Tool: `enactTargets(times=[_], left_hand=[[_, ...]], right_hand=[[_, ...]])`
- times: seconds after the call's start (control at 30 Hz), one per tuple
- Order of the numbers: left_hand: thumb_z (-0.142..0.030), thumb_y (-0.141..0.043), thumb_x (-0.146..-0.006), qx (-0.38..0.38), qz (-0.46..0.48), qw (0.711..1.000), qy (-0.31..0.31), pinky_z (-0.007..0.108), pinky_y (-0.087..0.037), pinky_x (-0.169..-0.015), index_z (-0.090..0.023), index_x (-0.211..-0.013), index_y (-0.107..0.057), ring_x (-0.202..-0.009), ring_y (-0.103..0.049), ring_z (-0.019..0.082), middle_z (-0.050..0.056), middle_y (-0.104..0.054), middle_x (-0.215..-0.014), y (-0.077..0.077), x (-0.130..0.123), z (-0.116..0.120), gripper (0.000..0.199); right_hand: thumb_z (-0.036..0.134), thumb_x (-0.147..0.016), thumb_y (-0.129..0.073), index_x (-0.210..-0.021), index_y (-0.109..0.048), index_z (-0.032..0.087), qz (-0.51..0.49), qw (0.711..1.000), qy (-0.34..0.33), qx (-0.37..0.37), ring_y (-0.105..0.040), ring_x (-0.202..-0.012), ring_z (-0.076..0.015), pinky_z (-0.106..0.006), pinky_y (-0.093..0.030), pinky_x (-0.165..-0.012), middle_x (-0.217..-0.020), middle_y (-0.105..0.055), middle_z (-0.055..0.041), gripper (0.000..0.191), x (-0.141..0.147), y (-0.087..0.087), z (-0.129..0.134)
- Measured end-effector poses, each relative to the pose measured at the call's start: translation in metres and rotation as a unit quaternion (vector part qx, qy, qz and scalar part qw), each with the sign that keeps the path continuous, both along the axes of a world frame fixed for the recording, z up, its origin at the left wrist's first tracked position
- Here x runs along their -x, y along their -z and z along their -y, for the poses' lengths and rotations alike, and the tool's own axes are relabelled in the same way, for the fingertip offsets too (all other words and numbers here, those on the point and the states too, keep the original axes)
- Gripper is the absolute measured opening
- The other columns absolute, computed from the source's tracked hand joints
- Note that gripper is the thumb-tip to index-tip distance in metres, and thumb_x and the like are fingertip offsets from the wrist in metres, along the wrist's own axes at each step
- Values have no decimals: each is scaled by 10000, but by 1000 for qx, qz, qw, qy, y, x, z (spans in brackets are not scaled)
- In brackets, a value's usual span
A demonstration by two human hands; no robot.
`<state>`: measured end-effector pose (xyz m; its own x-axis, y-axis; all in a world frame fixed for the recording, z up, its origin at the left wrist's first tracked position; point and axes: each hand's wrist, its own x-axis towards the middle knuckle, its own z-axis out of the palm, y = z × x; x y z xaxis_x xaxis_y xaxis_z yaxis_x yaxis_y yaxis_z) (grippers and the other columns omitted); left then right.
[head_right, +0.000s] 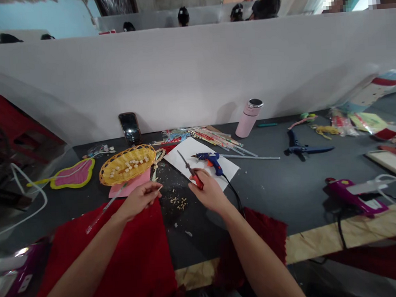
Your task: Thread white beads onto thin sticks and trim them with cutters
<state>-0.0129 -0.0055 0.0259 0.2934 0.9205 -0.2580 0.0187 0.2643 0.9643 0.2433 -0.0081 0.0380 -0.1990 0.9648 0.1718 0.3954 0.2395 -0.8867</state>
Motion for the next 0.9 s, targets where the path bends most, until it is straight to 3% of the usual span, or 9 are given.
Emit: enactTargets(times=[0.1,0.23,0.37,0.5,0.63,0.73,0.9], left_hand=[[-155,-685,-663,-127,-84,988,-29,221,-403,-591,-210,-813,-688,-772,-559,184,58,-661,-825,2,-18,-6,160],[-144,-668,-665,-146,-82,985,-49,221,-392,-578,-213,-776,-698,-755,-556,181,49,-651,-803,-6,-41,-4,134],[-229,-657,-704,-13,3,997,-72,194,-299,-414,-175,-909,-643,-476,-450,84,21,-607,-722,-12,-40,1,212],[-221,-670,-708,71,156,983,-70,147,-282,-397,-175,-1023,-561,-472,-439,47,-12,-555,-702,-4,-25,8,336],[-190,-694,-695,92,243,961,-96,117,-293,-395,-171,-1027,-533,-476,-434,31,-22,-538,-688,7,-14,12,369],[-179,-697,-703,97,271,954,-86,110,-307,-399,-170,-1031,-535,-485,-439,28,-16,-542,-702,13,-8,11,366],[-203,-690,-717,105,272,954,-64,125,-327,-403,-174,-1036,-548,-485,-453,35,-11,-547,-713,15,-4,8,350]], right_hand=[[256,-820,-557,-929,-575,180,259,958,36,-114,-471,-1136,-271,-427,-414,-929,-1241,-507,-124,134,0,2,-1],[262,-817,-599,-973,-603,184,429,895,32,-115,-509,-1044,-274,-393,-455,-839,-1226,-526,-123,174,7,6,2],[412,-802,-617,-948,-634,193,452,882,43,-124,-496,-1017,-279,-385,-446,-805,-1147,-572,-114,264,11,15,3],[371,-881,-512,-960,-655,198,390,904,36,-170,-490,-1021,-248,-380,-402,-873,-1070,-620,-89,238,14,15,-2],[227,-922,-421,-1029,-652,238,340,916,-58,-206,-505,-1003,-210,-356,-375,-867,-1050,-643,-59,255,30,6,-6],[227,-904,-469,-1006,-657,282,377,897,-114,-199,-490,-1021,-217,-372,-336,-852,-1026,-653,-37,221,44,6,-10],[252,-894,-501,-921,-656,271,434,872,-137,-180,-501,-992,-204,-384,-290,-871,-960,-652,-20,158,53,12,-23]])
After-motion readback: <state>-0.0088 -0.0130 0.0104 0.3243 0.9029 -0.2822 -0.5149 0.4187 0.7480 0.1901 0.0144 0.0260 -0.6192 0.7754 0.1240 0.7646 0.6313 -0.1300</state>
